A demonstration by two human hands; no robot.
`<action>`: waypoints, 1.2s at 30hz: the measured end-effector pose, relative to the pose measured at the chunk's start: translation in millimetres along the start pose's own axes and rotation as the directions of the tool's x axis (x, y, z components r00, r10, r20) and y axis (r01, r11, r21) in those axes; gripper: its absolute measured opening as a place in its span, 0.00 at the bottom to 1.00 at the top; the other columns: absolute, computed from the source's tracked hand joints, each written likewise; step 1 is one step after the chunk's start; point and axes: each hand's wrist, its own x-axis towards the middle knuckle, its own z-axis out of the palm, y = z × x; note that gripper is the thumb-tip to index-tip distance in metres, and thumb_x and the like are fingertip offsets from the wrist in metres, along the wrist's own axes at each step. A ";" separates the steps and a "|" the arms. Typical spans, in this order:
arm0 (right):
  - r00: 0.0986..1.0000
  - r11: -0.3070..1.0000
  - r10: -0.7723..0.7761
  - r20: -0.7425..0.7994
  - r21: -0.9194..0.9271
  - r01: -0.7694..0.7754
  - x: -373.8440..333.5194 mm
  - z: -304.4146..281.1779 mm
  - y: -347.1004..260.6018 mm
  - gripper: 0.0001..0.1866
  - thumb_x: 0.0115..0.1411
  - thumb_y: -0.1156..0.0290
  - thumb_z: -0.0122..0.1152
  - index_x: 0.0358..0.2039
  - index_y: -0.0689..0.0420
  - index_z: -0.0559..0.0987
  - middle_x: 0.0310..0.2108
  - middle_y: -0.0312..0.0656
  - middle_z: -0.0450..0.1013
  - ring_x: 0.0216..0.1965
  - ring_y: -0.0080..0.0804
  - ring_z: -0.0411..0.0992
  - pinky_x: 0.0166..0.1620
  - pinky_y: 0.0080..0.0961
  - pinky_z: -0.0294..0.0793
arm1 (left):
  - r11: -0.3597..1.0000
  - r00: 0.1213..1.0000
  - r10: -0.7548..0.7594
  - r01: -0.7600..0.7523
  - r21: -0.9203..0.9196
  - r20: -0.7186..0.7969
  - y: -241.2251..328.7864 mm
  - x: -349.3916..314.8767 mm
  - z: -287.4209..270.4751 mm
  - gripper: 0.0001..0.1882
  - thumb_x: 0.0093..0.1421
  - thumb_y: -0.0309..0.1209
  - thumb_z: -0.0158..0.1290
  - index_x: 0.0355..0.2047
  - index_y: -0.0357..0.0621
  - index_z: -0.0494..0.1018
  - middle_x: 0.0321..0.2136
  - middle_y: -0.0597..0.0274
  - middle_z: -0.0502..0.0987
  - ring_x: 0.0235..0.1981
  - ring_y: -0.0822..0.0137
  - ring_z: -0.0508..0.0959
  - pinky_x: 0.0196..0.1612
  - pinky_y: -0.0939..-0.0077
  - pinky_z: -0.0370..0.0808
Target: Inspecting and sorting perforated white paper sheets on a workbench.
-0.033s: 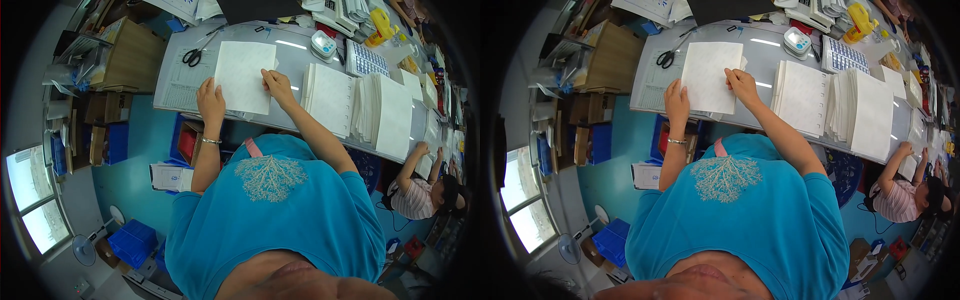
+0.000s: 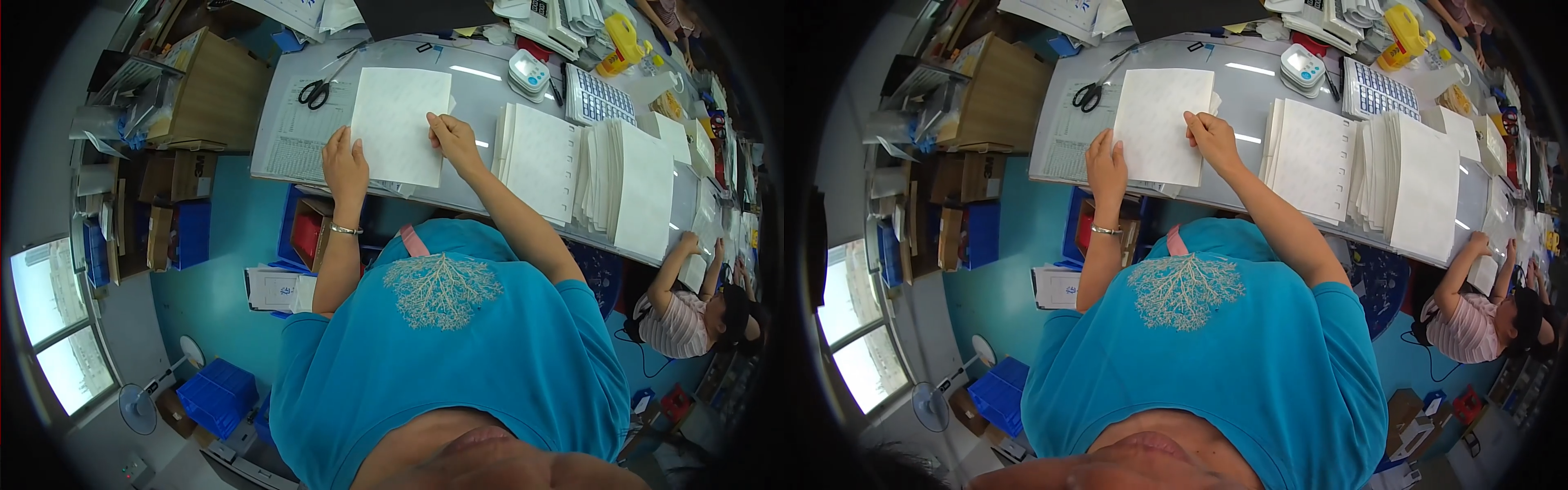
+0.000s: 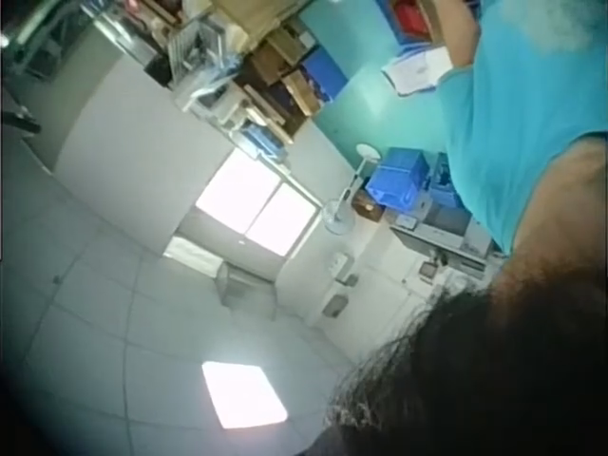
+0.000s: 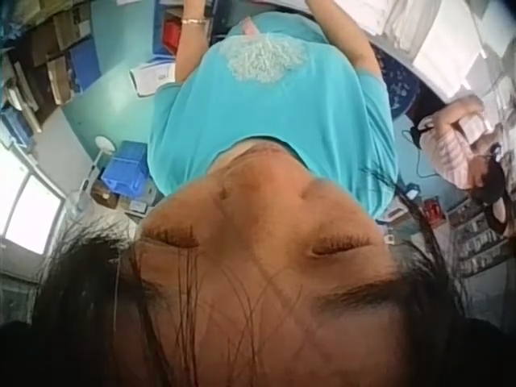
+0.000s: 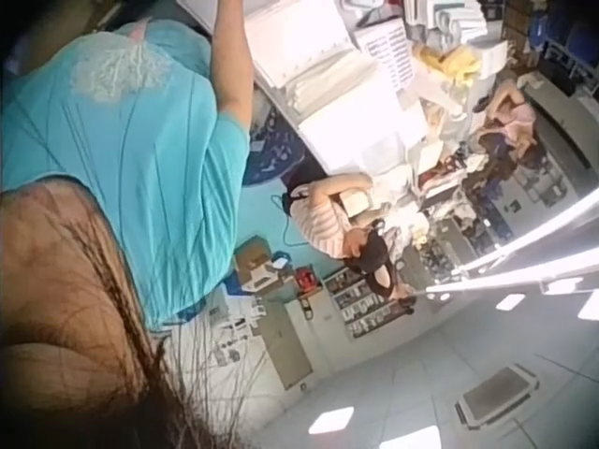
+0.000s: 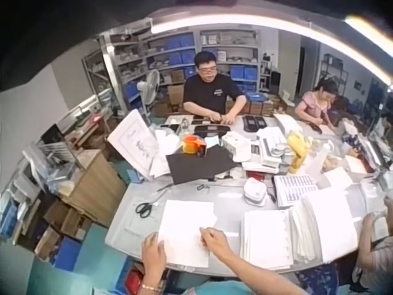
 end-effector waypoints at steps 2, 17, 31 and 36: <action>1.000 0.999 -0.006 -0.012 -0.037 0.005 0.5 -0.3 -0.4 0.23 0.63 0.53 0.53 0.18 0.56 0.72 0.15 0.31 0.65 0.16 0.15 0.58 0.19 0.15 0.55 | 1.000 1.000 0.001 -0.001 -0.012 -0.002 -0.2 1.4 0.4 0.18 0.60 0.31 0.50 0.49 0.35 0.71 0.49 0.53 0.71 0.49 0.53 0.69 0.53 0.63 0.66; 0.999 0.997 -0.028 -0.016 -0.066 0.027 -0.4 0.7 2.4 0.22 0.63 0.54 0.52 0.19 0.56 0.73 0.16 0.31 0.66 0.18 0.15 0.60 0.21 0.15 0.57 | 0.800 0.871 -0.254 0.434 -0.414 0.421 -28.4 57.6 -7.8 0.18 0.52 0.40 0.62 0.31 0.34 0.77 0.31 0.59 0.77 0.28 0.72 0.72 0.32 0.77 0.70; 1.000 0.994 0.024 -0.011 -0.106 -0.025 -2.0 0.1 -1.6 0.21 0.64 0.54 0.52 0.20 0.56 0.74 0.16 0.31 0.67 0.16 0.16 0.61 0.20 0.15 0.61 | 0.714 0.906 -0.068 0.337 -0.614 0.417 -9.1 62.3 -4.0 0.26 0.57 0.28 0.55 0.56 0.38 0.64 0.35 0.49 0.80 0.34 0.62 0.80 0.40 0.73 0.74; 0.999 0.994 0.022 -0.031 -0.110 -0.025 -2.1 0.5 -0.8 0.21 0.63 0.55 0.53 0.21 0.57 0.74 0.16 0.32 0.67 0.16 0.16 0.62 0.20 0.15 0.61 | 0.927 0.975 0.098 -0.016 -0.375 0.200 -15.5 56.0 5.0 0.27 0.56 0.30 0.54 0.57 0.39 0.64 0.45 0.43 0.73 0.45 0.50 0.75 0.49 0.66 0.70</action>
